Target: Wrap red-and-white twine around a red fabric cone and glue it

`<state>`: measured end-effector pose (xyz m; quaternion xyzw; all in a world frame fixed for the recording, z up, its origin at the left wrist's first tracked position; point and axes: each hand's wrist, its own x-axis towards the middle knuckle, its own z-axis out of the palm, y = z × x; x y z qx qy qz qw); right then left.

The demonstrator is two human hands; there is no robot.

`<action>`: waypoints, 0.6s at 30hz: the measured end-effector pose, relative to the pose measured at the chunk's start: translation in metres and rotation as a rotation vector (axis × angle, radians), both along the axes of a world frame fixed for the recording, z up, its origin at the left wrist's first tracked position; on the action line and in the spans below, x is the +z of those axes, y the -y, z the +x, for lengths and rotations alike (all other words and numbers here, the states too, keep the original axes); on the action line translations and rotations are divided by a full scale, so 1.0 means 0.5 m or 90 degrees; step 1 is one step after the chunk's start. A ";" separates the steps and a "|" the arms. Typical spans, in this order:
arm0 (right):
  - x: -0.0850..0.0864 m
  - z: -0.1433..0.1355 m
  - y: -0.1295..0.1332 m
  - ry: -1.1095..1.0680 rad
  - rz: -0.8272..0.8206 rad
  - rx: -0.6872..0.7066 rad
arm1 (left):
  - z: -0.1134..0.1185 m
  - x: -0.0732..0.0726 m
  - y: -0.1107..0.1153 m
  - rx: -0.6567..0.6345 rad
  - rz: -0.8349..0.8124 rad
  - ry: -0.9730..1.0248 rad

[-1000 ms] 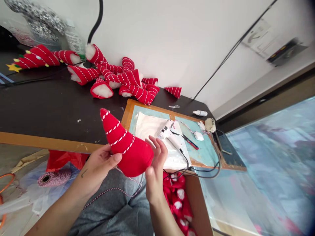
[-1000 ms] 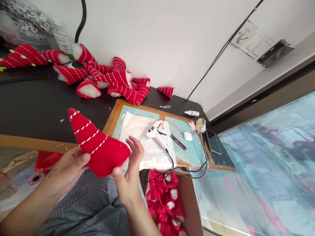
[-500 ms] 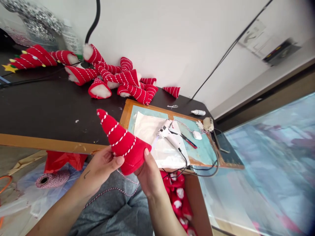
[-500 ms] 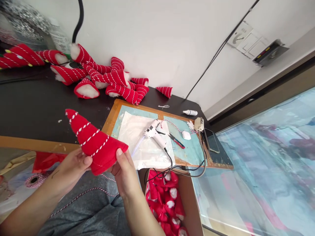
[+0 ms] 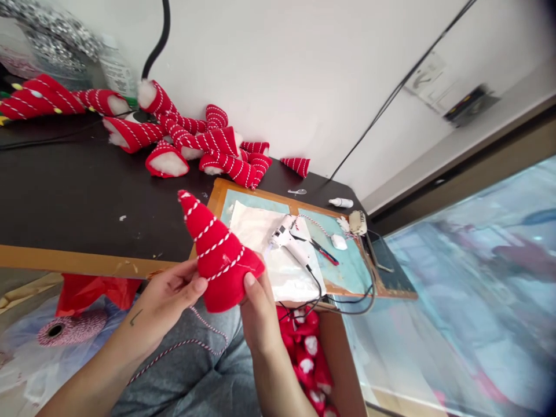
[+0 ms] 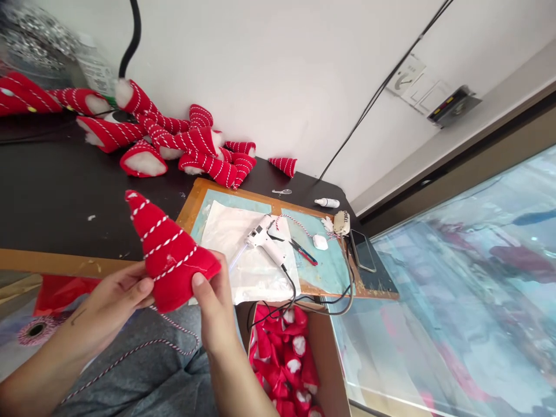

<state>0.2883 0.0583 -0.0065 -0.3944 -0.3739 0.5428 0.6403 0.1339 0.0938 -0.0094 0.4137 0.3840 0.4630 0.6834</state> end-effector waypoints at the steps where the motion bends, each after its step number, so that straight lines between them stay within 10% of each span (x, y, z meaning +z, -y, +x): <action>1: -0.002 -0.002 -0.002 -0.040 -0.030 0.040 | 0.001 -0.004 0.000 0.000 -0.016 0.013; 11: 0.013 -0.006 0.020 0.266 0.108 -0.049 | 0.006 0.005 -0.001 0.064 -0.011 -0.025; 18: 0.015 -0.010 -0.017 -0.064 -0.039 -0.006 | -0.005 0.001 -0.005 -0.013 0.010 -0.002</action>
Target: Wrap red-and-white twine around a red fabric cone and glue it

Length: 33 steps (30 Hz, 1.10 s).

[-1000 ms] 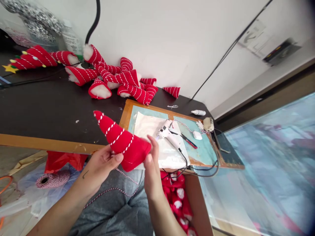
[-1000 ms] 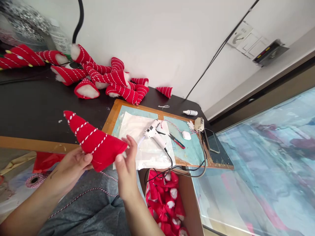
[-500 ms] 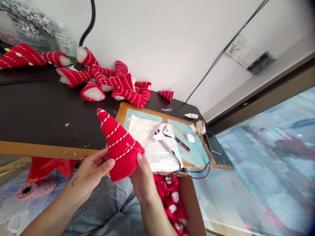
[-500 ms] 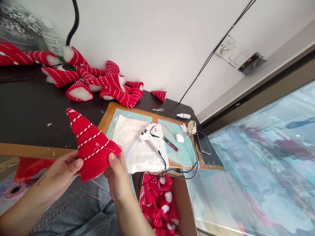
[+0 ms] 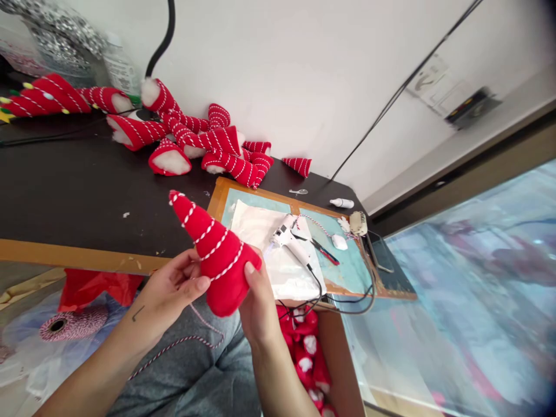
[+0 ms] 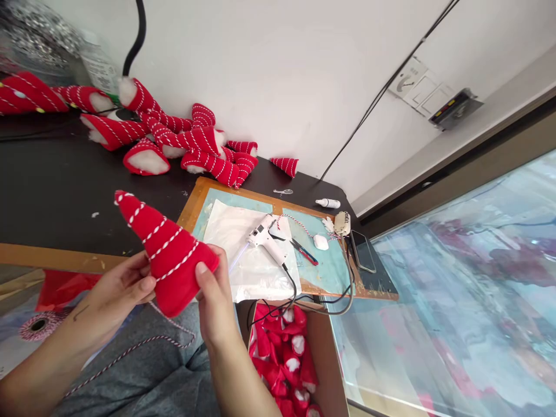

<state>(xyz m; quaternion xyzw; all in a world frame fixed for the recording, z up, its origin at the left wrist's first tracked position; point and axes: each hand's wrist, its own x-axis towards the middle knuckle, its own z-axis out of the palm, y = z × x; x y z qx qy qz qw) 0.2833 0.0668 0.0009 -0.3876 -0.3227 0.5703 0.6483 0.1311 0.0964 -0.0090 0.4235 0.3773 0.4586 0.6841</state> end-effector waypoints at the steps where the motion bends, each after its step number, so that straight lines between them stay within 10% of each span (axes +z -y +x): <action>1: 0.002 -0.004 -0.006 -0.047 -0.024 0.009 | 0.000 -0.002 -0.002 -0.001 0.010 0.006; 12: 0.004 -0.006 0.012 0.189 0.006 -0.070 | 0.009 0.020 -0.003 0.104 0.009 -0.039; 26: -0.004 -0.003 -0.003 -0.041 -0.030 0.043 | -0.007 -0.012 -0.001 0.054 0.039 -0.100; 33: 0.003 0.014 0.012 0.267 0.013 -0.116 | 0.004 0.021 0.003 0.121 0.051 -0.135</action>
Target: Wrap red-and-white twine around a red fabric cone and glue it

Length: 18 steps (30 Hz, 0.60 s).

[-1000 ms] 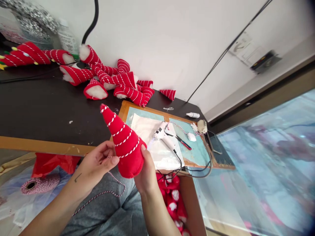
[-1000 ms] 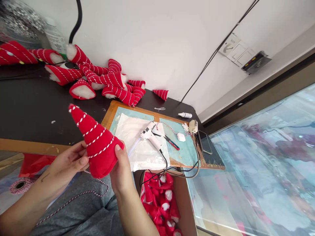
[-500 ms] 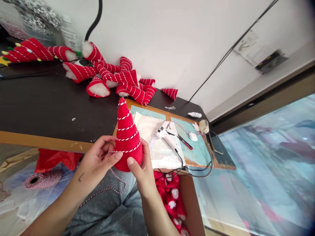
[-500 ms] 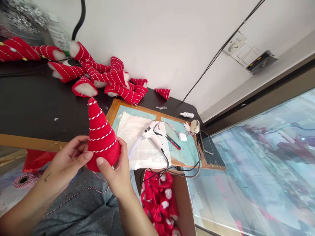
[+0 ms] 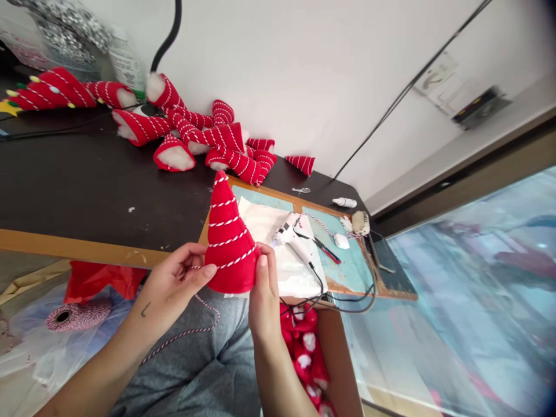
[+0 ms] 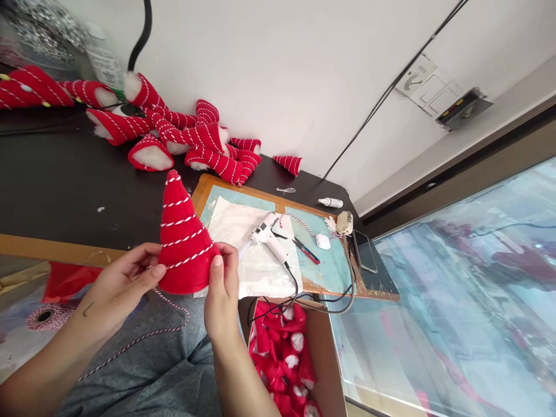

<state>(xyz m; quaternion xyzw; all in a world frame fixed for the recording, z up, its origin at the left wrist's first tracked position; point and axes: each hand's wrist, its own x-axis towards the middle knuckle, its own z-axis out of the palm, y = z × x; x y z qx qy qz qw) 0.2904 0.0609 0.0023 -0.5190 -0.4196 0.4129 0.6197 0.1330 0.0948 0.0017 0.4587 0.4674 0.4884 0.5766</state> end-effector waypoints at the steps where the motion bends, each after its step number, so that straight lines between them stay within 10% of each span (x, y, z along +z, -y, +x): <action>1: 0.001 0.004 0.003 0.000 0.010 0.022 | 0.000 0.005 0.000 0.011 0.008 -0.011; 18: -0.023 0.009 -0.023 -0.313 -0.079 0.099 | -0.002 -0.025 -0.004 -0.053 0.031 0.020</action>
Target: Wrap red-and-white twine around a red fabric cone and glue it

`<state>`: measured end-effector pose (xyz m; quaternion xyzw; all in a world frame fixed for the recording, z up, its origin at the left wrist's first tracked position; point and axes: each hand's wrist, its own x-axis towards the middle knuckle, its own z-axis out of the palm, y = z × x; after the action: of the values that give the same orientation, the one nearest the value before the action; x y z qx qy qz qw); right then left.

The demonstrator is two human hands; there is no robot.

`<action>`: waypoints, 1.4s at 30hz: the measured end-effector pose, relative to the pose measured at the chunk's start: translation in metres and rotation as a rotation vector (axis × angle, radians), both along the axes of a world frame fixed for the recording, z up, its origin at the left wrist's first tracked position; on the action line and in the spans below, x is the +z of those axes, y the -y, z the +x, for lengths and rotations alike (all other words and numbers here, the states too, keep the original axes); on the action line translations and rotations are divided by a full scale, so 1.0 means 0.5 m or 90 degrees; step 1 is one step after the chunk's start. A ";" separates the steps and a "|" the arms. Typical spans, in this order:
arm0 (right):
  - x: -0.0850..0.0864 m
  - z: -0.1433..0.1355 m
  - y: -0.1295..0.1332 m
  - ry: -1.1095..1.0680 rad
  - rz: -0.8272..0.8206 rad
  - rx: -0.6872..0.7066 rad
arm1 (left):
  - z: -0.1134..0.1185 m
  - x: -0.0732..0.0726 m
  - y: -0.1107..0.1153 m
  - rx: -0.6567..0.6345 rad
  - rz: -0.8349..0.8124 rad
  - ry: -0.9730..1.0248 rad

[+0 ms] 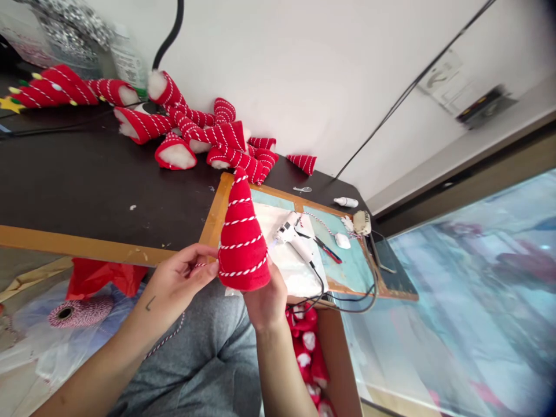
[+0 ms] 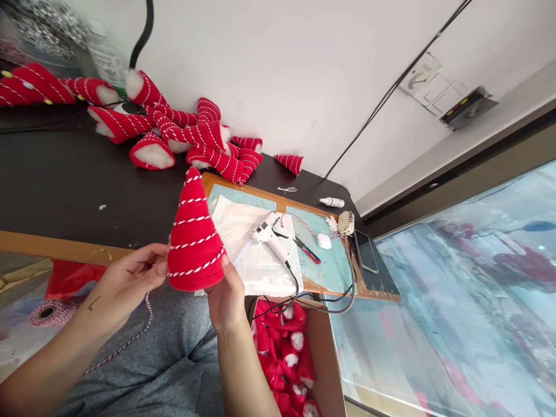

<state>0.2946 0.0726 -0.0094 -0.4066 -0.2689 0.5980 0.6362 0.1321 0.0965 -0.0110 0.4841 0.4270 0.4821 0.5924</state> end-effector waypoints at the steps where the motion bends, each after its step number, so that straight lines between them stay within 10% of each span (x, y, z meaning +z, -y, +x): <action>1: -0.003 -0.001 -0.002 0.032 0.017 -0.014 | 0.001 -0.001 0.001 -0.004 -0.005 0.006; 5: -0.004 0.006 -0.005 0.151 0.065 -0.076 | -0.003 0.003 0.005 0.038 0.012 -0.026; 15: 0.018 0.027 0.024 0.157 0.110 0.081 | -0.002 0.051 0.012 0.083 0.228 -0.203; 31: -0.010 0.014 0.018 0.047 0.097 0.107 | -0.028 0.026 -0.009 0.177 0.445 -0.271; 36: -0.023 0.022 0.022 0.061 0.136 0.189 | -0.017 0.025 0.001 0.127 0.361 -0.182; 42: -0.048 0.022 0.020 0.148 0.118 0.066 | -0.001 0.019 0.018 0.128 0.292 -0.110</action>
<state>0.3055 0.0624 -0.0334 -0.3986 -0.4152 0.5513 0.6040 0.1314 0.0873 -0.0014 0.6002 0.4013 0.5795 0.3781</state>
